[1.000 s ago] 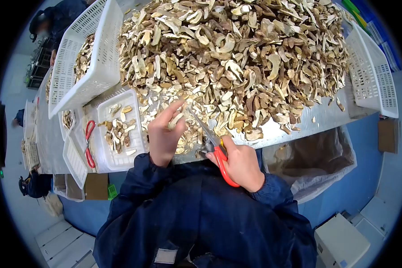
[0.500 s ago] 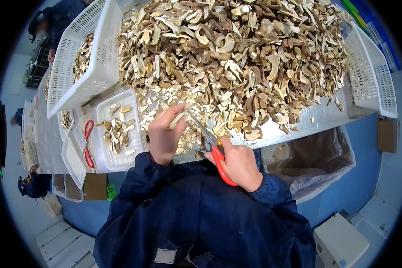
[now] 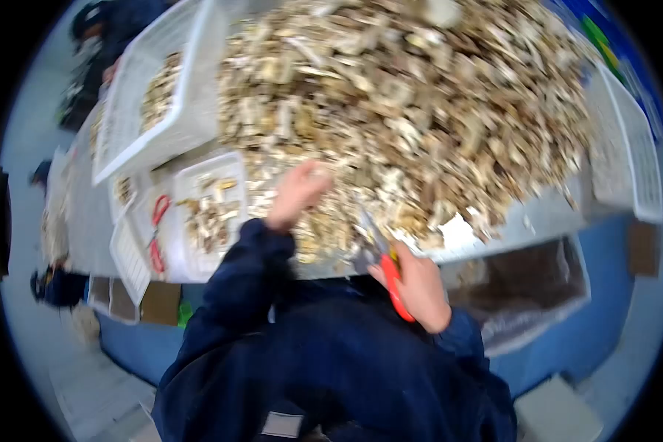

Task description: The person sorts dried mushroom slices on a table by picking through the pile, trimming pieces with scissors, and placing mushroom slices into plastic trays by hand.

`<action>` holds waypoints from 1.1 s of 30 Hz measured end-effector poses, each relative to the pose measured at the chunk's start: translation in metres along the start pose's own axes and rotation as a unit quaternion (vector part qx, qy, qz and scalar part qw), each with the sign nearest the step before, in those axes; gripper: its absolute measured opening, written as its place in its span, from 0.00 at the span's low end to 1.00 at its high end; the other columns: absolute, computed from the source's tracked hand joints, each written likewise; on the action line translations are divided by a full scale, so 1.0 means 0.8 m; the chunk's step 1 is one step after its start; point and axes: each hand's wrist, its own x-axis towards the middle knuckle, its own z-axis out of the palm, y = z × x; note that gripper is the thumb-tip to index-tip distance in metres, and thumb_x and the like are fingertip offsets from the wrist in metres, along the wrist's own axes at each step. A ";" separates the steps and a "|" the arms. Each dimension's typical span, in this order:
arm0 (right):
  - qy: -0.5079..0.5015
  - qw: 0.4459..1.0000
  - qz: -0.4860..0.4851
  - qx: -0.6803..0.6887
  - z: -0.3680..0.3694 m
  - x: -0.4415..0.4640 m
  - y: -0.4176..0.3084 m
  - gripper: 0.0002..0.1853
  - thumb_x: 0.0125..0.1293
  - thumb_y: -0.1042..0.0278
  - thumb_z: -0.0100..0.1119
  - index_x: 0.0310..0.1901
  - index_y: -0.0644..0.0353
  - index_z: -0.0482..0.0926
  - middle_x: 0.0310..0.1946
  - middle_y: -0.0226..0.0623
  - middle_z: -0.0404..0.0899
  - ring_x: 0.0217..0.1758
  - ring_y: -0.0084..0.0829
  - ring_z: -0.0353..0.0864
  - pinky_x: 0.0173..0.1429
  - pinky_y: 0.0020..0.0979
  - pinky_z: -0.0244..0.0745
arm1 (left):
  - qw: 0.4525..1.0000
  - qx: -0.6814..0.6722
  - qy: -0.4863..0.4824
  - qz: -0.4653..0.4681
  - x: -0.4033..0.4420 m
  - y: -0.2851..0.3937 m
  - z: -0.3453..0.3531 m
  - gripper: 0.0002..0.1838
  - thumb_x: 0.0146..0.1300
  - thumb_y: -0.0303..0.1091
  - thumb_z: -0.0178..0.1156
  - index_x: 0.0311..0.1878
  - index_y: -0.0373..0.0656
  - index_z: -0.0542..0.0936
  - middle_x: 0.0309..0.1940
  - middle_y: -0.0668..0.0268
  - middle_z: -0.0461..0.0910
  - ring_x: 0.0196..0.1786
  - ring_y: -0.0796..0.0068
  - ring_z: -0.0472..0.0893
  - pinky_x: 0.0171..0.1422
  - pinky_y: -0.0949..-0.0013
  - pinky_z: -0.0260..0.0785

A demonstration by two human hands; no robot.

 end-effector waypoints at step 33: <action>0.000 0.995 -0.008 0.100 0.005 0.029 -0.013 0.16 0.57 0.65 0.67 0.37 0.64 0.71 0.17 0.40 0.67 0.21 0.31 0.64 0.28 0.33 0.64 | 0.909 -0.415 -0.036 -0.001 -0.085 0.014 -0.015 0.21 0.68 0.27 0.48 0.64 0.40 0.64 0.26 0.72 0.68 0.25 0.87 0.62 0.22 0.84 0.52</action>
